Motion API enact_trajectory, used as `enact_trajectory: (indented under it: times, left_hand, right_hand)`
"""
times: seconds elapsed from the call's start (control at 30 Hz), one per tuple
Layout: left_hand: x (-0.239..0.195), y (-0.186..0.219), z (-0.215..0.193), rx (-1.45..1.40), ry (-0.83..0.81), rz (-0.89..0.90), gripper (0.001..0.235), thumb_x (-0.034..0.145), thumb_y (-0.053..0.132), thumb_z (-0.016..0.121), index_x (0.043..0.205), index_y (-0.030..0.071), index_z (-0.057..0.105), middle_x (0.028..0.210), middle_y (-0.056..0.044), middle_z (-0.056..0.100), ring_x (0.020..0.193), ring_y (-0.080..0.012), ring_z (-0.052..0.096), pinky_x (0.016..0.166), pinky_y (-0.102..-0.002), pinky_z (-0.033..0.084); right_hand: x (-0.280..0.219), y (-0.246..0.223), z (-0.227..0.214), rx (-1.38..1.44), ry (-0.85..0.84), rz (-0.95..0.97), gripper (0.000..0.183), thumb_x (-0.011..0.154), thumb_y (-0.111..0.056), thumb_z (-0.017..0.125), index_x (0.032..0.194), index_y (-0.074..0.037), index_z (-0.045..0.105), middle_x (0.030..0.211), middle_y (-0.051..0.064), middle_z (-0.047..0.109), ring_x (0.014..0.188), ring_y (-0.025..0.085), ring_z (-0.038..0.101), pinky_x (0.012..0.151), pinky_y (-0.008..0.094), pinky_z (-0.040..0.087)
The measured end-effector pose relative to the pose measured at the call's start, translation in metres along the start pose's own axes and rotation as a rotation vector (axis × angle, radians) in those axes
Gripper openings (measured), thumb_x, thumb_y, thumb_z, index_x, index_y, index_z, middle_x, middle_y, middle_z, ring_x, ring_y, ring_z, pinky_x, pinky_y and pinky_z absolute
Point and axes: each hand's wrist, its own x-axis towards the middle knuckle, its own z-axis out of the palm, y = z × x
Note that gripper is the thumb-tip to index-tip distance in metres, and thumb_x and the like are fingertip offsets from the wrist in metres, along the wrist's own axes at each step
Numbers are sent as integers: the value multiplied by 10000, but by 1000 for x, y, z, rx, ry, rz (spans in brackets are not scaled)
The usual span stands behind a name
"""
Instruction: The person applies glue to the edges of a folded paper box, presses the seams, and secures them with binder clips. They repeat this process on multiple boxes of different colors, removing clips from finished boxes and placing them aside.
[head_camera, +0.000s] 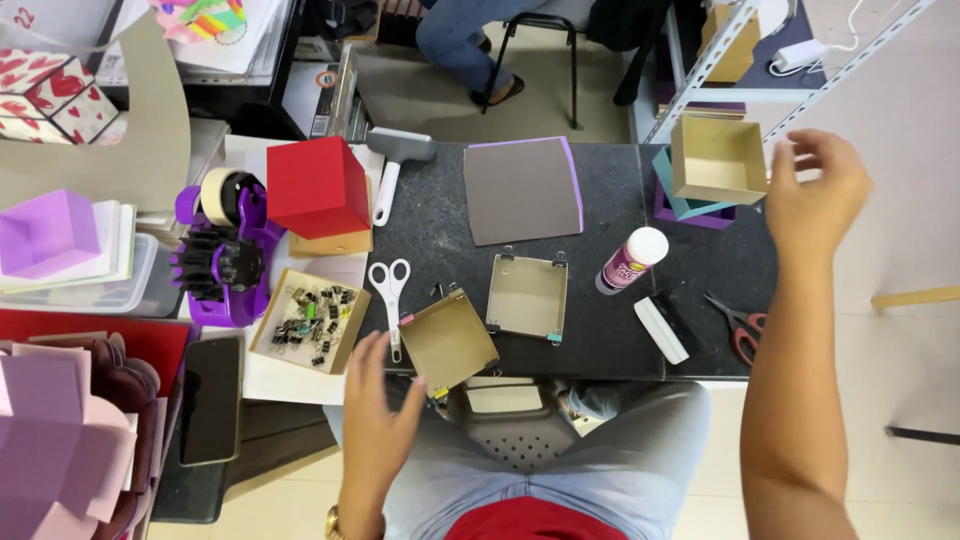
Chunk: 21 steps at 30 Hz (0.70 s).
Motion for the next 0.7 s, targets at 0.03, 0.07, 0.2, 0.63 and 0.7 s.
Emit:
enact_trajectory:
  times: [0.03,0.07,0.2,0.63,0.7]
  left_hand:
    - [2,-7,7,148,-36,59,676,919,384,635,1513,121,449,1596,-121,367,1460,-299,379,1148,-506,344]
    - [5,-5,11,149,-38,52,676,919,384,635,1513,121,449,1596,-121,367,1460,-299,379,1148,-506,344]
    - [12,-29,36,510,-272,252,876,768,473,858,1491,182,456,1612,-100,349,1496,-344,283,1149,-590,296]
    - [11,-55,53,403,-20,508,70,942,86,673,960,93,739,879,-25,674,828,-229,629,697,-356,536]
    - [8,-47,43,351,0,492,83,964,93,649,996,92,726,893,-24,661,819,-217,636,649,-345,529]
  right_hand:
    - [-13,-36,-21,187,129,-162,132,1089,92,643,1190,74,725,1073,180,716,914,261,668,690,352,520]
    - [-33,-63,-29,189,122,-161,132,1089,92,643,1190,74,725,1073,180,716,914,261,668,690,352,520]
    - [-108,-147,-30,375,-173,-338,49,1026,-18,648,1025,-39,692,1004,109,713,924,284,631,871,404,486]
    - [-220,-147,68,61,-666,-452,68,974,-130,645,995,-162,700,950,-28,693,931,253,612,744,439,445]
    - [-218,-144,66,74,-672,-443,84,978,-113,634,986,-154,706,949,-25,699,893,256,602,718,434,439]
